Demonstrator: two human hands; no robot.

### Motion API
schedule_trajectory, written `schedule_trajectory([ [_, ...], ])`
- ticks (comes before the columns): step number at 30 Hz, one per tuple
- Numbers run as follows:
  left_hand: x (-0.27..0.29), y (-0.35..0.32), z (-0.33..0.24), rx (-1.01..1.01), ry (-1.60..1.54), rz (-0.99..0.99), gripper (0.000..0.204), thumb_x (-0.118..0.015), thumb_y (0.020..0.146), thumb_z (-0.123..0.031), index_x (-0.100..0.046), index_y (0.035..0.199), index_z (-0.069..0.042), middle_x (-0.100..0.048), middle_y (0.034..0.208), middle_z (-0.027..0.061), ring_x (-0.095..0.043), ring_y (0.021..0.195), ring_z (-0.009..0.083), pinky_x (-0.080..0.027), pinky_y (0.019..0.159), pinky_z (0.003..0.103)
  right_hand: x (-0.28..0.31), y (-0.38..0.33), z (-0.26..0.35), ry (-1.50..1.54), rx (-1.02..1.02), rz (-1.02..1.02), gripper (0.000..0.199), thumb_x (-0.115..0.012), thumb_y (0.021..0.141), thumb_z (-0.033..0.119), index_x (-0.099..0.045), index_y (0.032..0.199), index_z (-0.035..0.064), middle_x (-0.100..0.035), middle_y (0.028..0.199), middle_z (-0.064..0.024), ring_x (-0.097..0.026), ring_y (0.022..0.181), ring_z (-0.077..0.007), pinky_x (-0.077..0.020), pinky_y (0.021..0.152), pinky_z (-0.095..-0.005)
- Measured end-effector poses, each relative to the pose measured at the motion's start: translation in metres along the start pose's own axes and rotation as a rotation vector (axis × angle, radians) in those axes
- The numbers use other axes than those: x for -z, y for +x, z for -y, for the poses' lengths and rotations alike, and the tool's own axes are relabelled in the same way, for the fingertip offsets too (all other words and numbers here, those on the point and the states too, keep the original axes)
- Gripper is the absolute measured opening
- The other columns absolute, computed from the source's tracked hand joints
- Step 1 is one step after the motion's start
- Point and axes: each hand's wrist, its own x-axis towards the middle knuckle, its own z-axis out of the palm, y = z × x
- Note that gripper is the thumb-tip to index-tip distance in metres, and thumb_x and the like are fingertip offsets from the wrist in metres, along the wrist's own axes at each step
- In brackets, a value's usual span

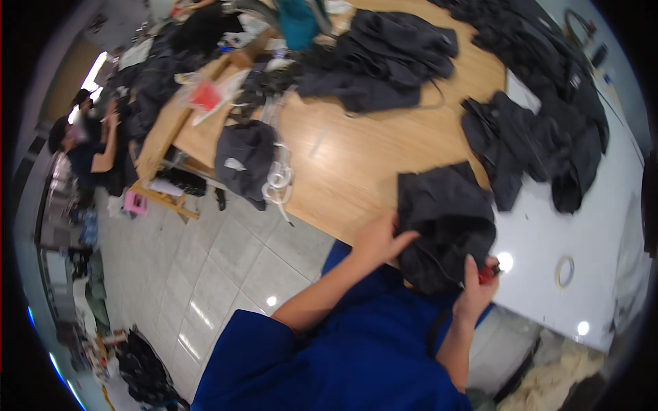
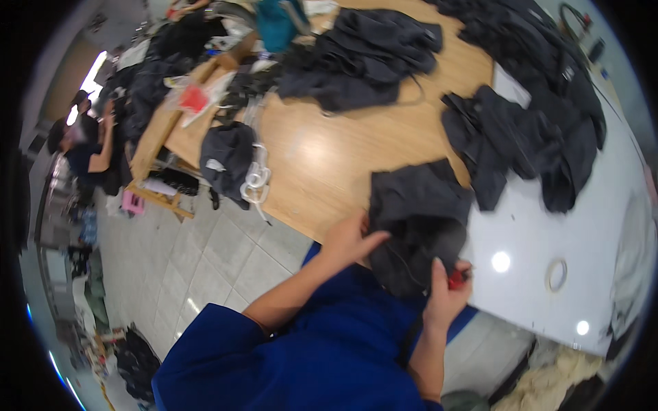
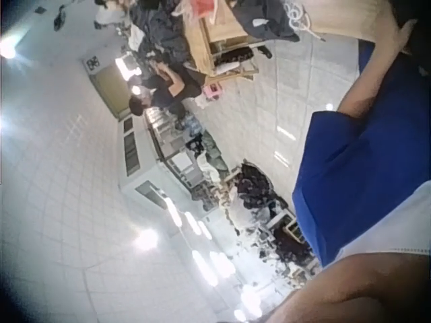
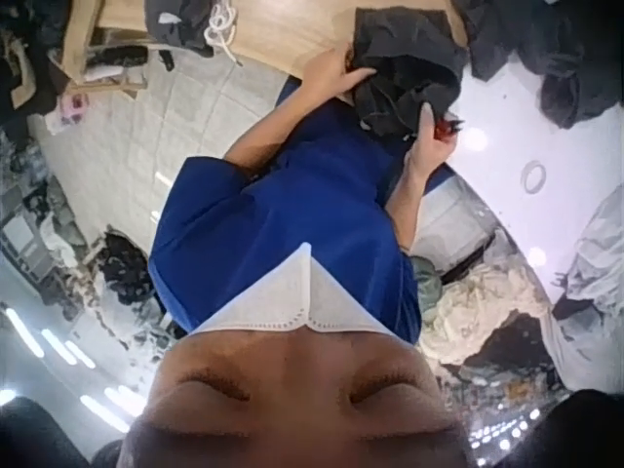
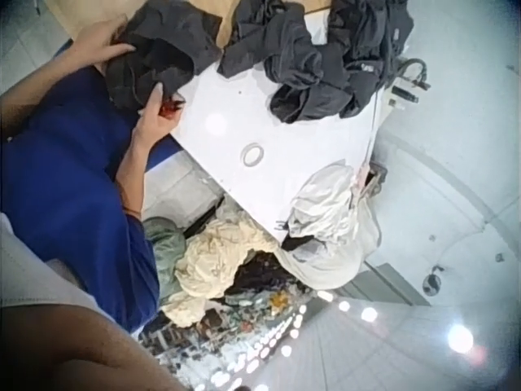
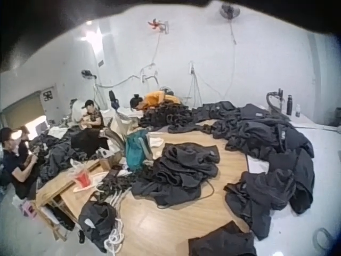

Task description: Trim loose threads from the seams of finished grey textile garments using small snipping pliers.

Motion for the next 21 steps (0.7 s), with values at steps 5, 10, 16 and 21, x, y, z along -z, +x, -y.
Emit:
schedule_trajectory([
  [5,0.001,0.014,0.005,0.014,-0.296,0.138,0.024,-0.063,0.082,-0.029,-0.061,0.081,-0.005,-0.062,0.076,0.0133,-0.062,0.066,0.0215,-0.045,0.055,0.03,-0.011,-0.001,0.008,-0.029,-0.019,0.056,0.016,-0.063,0.081,-0.001,-0.049,0.087,0.0043,-0.046,0.073,0.0049,-0.037,0.06,0.0,-0.0286,0.053,-0.0149],
  [10,0.007,0.007,0.004,-0.071,-0.581,0.27,0.019,-0.054,0.09,-0.024,-0.064,0.088,-0.007,-0.063,0.099,0.0066,-0.06,0.087,0.014,-0.044,0.068,0.024,-0.003,-0.004,0.01,-0.105,0.053,-0.035,0.019,-0.062,0.083,0.001,-0.053,0.099,0.0025,-0.037,0.069,0.0074,-0.032,0.057,0.0002,-0.0252,0.052,-0.0139],
  [16,0.024,-0.003,-0.019,0.3,-1.561,0.556,0.029,-0.041,0.096,-0.025,-0.045,0.122,-0.012,-0.06,0.109,0.0044,-0.059,0.098,0.015,-0.049,0.08,0.031,0.007,-0.013,0.008,-0.181,0.104,0.032,0.033,-0.061,0.081,-0.002,-0.052,0.113,0.0027,-0.033,0.067,0.0075,-0.029,0.056,0.0007,-0.0233,0.051,-0.0134],
  [21,0.02,-0.01,-0.017,0.312,-1.541,0.498,0.031,-0.039,0.097,-0.027,-0.044,0.123,-0.011,-0.061,0.108,0.0054,-0.06,0.098,0.0165,-0.05,0.08,0.032,0.007,-0.022,0.01,-0.17,0.082,0.113,0.034,-0.059,0.083,-0.002,-0.051,0.116,0.0019,-0.033,0.069,0.006,-0.03,0.059,-0.0009,-0.0258,0.056,-0.014],
])
